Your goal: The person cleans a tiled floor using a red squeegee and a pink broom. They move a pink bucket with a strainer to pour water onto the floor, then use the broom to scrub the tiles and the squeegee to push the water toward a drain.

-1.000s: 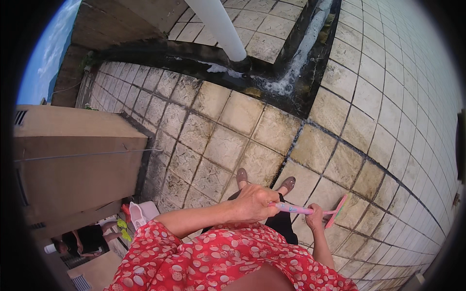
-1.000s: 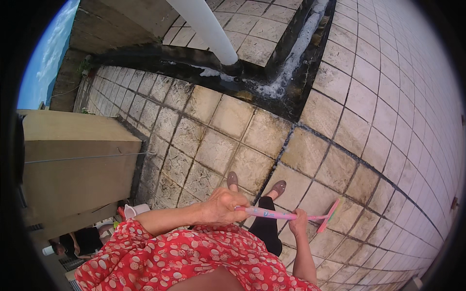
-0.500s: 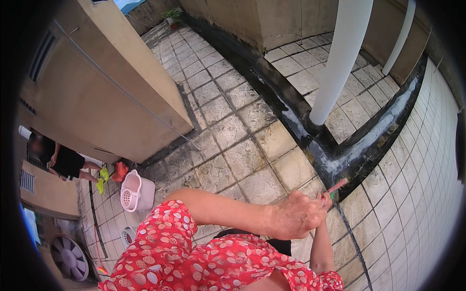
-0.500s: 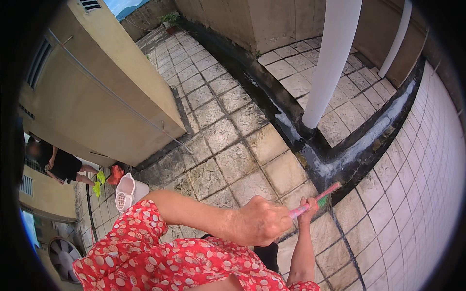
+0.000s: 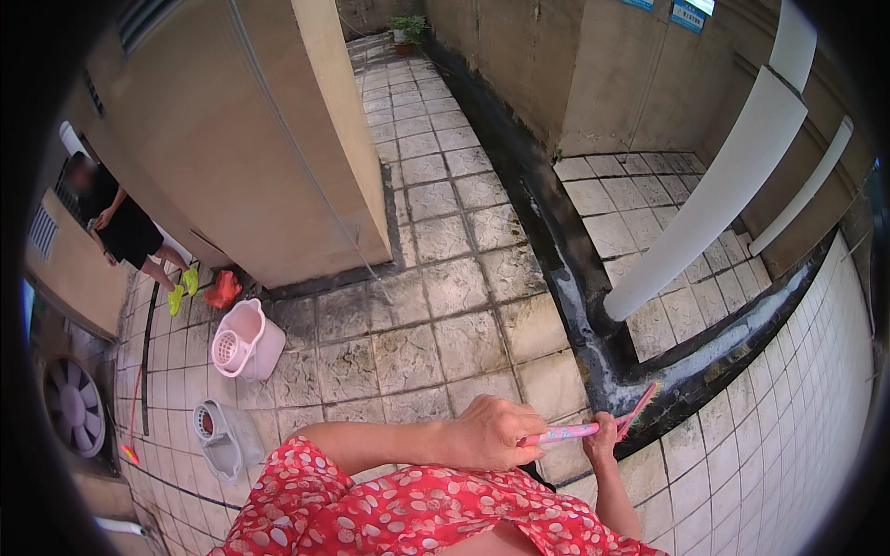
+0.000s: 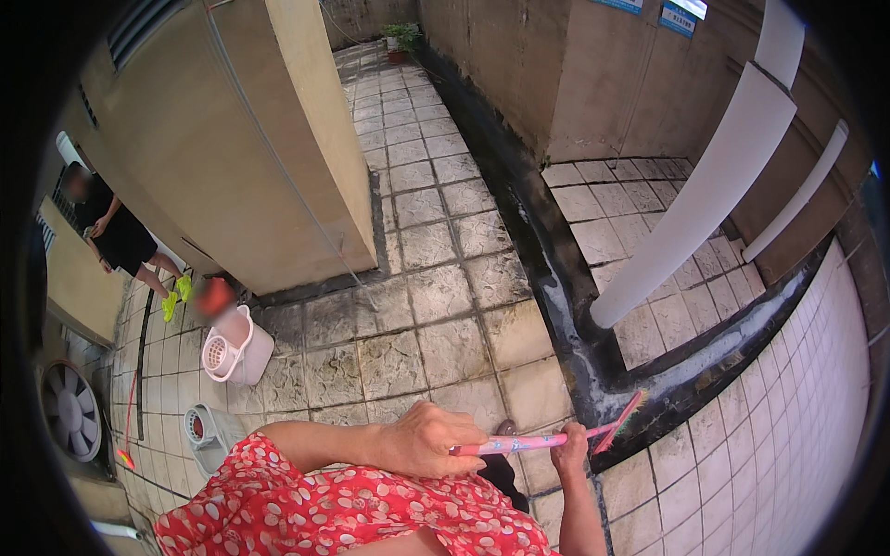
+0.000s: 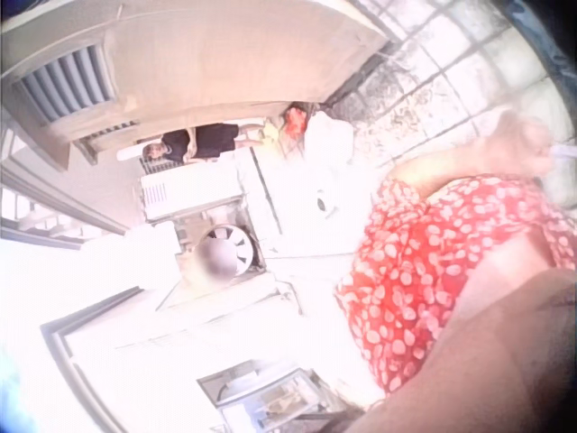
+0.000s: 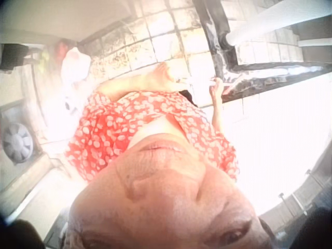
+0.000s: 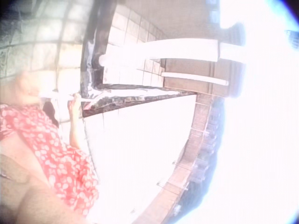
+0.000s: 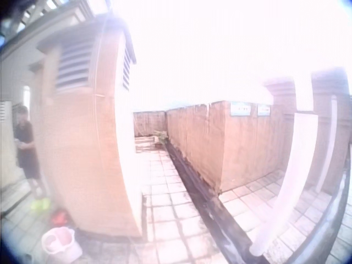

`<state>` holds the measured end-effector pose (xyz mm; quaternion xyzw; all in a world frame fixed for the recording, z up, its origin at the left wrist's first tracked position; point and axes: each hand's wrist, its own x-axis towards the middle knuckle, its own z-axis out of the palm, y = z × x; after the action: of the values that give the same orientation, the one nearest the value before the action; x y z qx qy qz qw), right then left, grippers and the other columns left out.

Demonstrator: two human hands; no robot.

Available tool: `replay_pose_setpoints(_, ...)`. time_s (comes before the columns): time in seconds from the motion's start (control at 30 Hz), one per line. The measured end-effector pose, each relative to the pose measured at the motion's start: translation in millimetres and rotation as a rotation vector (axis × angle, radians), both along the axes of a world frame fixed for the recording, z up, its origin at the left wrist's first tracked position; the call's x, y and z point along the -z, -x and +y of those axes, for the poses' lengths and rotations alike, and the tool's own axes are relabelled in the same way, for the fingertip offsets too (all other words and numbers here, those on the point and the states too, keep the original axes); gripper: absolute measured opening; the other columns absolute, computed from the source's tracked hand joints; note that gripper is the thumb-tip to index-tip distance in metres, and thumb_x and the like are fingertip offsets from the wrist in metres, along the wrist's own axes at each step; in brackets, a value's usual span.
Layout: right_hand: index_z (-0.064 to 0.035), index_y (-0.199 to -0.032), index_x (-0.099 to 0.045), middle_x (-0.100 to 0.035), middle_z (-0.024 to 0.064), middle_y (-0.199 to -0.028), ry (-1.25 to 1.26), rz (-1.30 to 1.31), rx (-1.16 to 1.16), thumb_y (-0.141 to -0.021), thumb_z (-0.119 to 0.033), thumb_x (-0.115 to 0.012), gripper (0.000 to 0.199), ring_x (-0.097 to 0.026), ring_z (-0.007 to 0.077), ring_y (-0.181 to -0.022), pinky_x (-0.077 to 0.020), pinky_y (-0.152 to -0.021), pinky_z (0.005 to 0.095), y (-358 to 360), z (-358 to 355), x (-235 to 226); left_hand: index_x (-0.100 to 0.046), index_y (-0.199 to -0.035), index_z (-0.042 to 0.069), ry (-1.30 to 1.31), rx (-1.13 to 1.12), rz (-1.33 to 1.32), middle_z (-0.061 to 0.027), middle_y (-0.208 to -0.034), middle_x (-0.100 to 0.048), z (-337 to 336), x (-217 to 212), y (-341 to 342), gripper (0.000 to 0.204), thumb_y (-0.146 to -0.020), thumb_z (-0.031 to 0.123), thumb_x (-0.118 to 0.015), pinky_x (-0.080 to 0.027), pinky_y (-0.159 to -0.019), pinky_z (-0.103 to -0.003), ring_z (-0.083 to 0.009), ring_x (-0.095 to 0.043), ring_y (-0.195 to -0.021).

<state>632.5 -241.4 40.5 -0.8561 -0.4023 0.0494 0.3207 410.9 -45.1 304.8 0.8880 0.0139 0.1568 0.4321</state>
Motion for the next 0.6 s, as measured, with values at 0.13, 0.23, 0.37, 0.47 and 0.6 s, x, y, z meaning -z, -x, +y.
replay_pose_setpoints(0.13,-0.0004,-0.064,-0.052,-0.054,0.0185,-0.065,-0.009,0.188,-0.112,-0.065,-0.012,-0.061,0.014,-0.053,0.035,-0.067,-0.0413,-0.061,0.0402,4.0,5.8,12.3,-0.062,-0.083,0.002,0.133,0.045,-0.01,-0.0103,-0.065,-0.058,5.9,1.3,-10.5,0.022,-0.07,0.018,-0.068,-0.043,-0.048,-0.034,-0.0252,-0.056,-0.055)
replay_pose_setpoints(0.23,0.0001,-0.065,-0.055,-0.056,0.0203,-0.067,0.112,0.368,-0.214,-0.066,-0.014,-0.062,0.016,-0.055,0.0356,-0.068,-0.0429,-0.063,0.0414,-12.6,4.0,42.8,-0.063,-0.085,0.0,0.209,0.031,0.001,-0.0092,-0.066,-0.059,16.7,-11.8,-32.5,0.021,-0.072,0.016,-0.068,-0.042,-0.047,-0.032,-0.0209,-0.056,-0.054)
replay_pose_setpoints(0.37,0.0005,-0.067,-0.057,-0.057,0.023,-0.069,0.088,0.389,-0.312,-0.065,-0.012,-0.061,0.013,-0.056,0.0396,-0.069,-0.0443,-0.062,0.0432,-25.8,37.1,32.7,-0.061,-0.085,-0.002,0.23,0.017,-0.082,-0.0093,-0.066,-0.058,25.1,-47.4,-45.2,0.019,-0.074,0.012,-0.067,-0.042,-0.047,-0.032,-0.0204,-0.056,-0.055)
replay_pose_setpoints(0.47,0.0006,-0.066,-0.056,-0.057,0.0236,-0.068,0.106,0.324,-0.361,-0.065,-0.011,-0.061,0.012,-0.056,0.0411,-0.068,-0.0445,-0.061,0.0439,-52.8,55.6,6.3,-0.059,-0.086,-0.002,0.127,0.093,-0.461,-0.009,-0.064,-0.055,21.0,-76.0,-70.9,0.018,-0.075,0.011,-0.065,-0.04,-0.044,-0.031,-0.0207,-0.054,-0.053)
replay_pose_setpoints(0.6,0.0007,-0.064,-0.055,-0.056,0.0244,-0.065,0.14,0.234,-0.442,-0.064,-0.011,-0.061,0.013,-0.056,0.0414,-0.067,-0.0445,-0.061,0.0446,-72.2,93.7,-44.6,-0.057,-0.082,-0.001,-0.078,0.205,-0.431,-0.0078,-0.062,-0.051,7.9,-117.2,-90.6,0.015,-0.077,0.012,-0.06,-0.04,-0.047,-0.032,-0.0223,-0.052,-0.054)
